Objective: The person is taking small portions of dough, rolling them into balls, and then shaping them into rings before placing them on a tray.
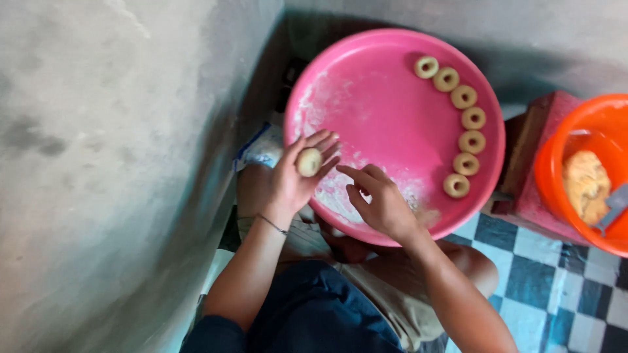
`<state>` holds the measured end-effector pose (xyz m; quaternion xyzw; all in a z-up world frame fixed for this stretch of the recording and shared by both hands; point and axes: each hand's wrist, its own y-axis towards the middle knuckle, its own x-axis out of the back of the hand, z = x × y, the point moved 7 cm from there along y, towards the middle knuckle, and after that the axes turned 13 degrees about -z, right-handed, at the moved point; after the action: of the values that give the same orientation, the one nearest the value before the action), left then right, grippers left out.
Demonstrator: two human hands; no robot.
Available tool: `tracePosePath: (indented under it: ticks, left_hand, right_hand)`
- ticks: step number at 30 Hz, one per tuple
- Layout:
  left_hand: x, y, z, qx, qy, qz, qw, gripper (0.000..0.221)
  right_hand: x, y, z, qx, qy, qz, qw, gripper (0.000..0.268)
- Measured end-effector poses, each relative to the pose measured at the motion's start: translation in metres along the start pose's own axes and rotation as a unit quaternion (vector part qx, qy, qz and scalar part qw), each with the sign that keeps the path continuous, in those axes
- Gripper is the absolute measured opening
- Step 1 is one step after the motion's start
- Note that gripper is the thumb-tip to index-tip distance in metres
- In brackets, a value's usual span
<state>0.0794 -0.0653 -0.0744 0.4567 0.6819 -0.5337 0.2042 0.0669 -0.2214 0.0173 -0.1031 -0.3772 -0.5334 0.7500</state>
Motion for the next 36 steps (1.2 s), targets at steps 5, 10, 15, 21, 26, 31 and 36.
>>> tracePosePath:
  ticks: [5,10,15,21,26,31,36]
  left_hand:
    - [-0.048,-0.015,0.064,0.066,0.026,0.038,0.997,0.049]
    - [-0.060,-0.016,0.104,0.102,0.055,0.035,0.993,0.047]
    - [-0.059,-0.017,0.128,0.110,0.079,0.022,0.991,0.043]
    - [-0.063,-0.019,0.138,0.097,0.107,0.019,0.989,0.040]
    - [-0.085,-0.036,0.130,0.119,0.117,0.108,0.980,0.049]
    - [-0.100,-0.046,0.143,0.130,0.134,0.173,0.967,0.062]
    - [-0.106,-0.053,0.136,0.125,0.160,0.174,0.963,0.064]
  right_hand:
    - [0.037,-0.030,0.018,0.142,-0.117,-0.153,0.971,0.051]
    - [0.056,-0.044,0.018,0.167,-0.227,-0.164,0.945,0.048]
    - [0.061,-0.055,0.006,0.171,-0.315,-0.154,0.921,0.049]
    - [0.071,-0.066,-0.005,0.147,-0.321,-0.163,0.922,0.042]
    - [0.113,-0.074,-0.019,0.026,-0.129,-0.253,0.958,0.030]
    - [0.109,-0.060,-0.010,0.012,-0.088,-0.253,0.963,0.043]
    - [0.111,-0.066,-0.037,-0.160,-0.002,-0.215,0.963,0.041]
